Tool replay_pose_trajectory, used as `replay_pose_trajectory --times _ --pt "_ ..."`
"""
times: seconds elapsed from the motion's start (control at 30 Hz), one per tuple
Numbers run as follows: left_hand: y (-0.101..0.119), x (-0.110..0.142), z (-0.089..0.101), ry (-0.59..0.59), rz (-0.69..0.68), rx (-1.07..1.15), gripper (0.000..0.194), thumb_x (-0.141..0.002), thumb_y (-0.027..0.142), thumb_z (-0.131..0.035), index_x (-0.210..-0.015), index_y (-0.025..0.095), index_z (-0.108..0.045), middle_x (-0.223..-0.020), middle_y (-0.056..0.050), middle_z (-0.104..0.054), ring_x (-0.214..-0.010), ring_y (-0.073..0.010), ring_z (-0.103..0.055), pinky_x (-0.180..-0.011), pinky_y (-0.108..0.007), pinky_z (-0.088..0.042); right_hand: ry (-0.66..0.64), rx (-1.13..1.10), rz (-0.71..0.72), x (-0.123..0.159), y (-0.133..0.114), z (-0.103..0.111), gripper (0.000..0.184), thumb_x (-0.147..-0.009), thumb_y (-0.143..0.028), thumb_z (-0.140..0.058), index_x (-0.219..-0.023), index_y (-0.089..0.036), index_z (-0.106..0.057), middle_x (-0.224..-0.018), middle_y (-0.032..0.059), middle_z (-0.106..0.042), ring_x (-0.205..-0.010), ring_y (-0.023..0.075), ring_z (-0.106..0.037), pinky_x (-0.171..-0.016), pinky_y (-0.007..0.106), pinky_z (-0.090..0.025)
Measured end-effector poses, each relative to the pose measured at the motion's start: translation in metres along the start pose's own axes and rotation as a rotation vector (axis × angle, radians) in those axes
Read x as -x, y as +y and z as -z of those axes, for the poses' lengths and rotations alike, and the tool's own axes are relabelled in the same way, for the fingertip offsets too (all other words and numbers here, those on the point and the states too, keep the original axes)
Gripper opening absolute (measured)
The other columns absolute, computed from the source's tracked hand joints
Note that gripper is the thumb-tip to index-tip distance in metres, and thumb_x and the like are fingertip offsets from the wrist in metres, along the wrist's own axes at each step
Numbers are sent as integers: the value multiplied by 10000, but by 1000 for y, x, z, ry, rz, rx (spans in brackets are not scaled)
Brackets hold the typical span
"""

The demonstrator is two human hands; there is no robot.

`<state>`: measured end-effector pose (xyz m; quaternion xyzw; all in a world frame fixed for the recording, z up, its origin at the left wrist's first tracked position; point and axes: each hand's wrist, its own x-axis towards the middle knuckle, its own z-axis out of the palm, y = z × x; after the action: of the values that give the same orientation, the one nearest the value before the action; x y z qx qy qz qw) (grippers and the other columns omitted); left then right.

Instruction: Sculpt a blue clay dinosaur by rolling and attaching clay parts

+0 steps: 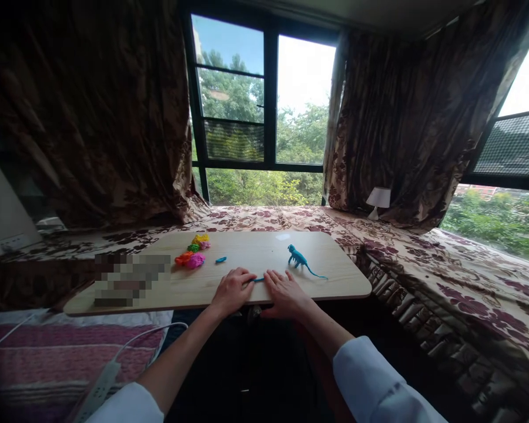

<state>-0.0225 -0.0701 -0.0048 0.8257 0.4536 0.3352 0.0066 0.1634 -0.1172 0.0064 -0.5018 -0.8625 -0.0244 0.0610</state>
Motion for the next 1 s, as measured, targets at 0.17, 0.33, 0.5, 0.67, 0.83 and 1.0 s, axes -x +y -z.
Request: replay_pose_trajectory --times 0.17,0.33,0.5,0.67,0.83,1.0 --pt "0 2 1 7 0 10 196 -783 259 -505 -906 266 -658 -938 -24 -594 -924 -187 -510 -825 -312 -386 7 17 48 18 -7 -3 991 -661 -632 -536 -1411 -123 -137 -1468 142 -135 -1346 260 -95 -1074 447 -24" --pt "-1 1 -1 1 15 22 183 -778 256 -508 -876 258 -663 -941 -28 -596 -937 -191 -508 -839 -317 -384 12 32 48 22 -7 -1 962 -684 -639 -506 -1408 -114 -149 -1464 148 -151 -1345 264 -97 -1071 456 -15" --pt "0 0 0 12 2 14 188 -775 249 -509 -884 257 -662 -925 -28 -597 -918 -187 -517 -837 -314 -391 20 34 -4 -6 1 1 1007 -644 -601 -566 -1394 -55 -175 -1428 204 -232 -1318 311 -185 -1057 489 -78" --pt "-2 2 -1 16 2 17 180 -775 272 -511 -875 260 -660 -929 -24 -595 -921 -186 -514 -834 -310 -390 15 33 24 14 -8 -2 1001 -641 -600 -567 -1406 -104 -154 -1456 155 -181 -1337 276 -130 -1070 457 -48" --pt "-1 1 -2 13 3 17 180 -773 285 -513 -877 268 -659 -925 -22 -595 -924 -189 -513 -839 -313 -387 6 26 14 17 -8 -1 990 -652 -628 -538 -1406 -114 -157 -1460 147 -169 -1340 275 -112 -1066 468 -43" --pt "0 1 0 26 4 3 202 -777 292 -509 -917 256 -651 -923 -33 -596 -917 -192 -519 -832 -310 -396 5 25 -35 -8 3 -1 1016 -616 -588 -594 -1393 -75 -186 -1438 192 -211 -1322 313 -166 -1050 496 -95"
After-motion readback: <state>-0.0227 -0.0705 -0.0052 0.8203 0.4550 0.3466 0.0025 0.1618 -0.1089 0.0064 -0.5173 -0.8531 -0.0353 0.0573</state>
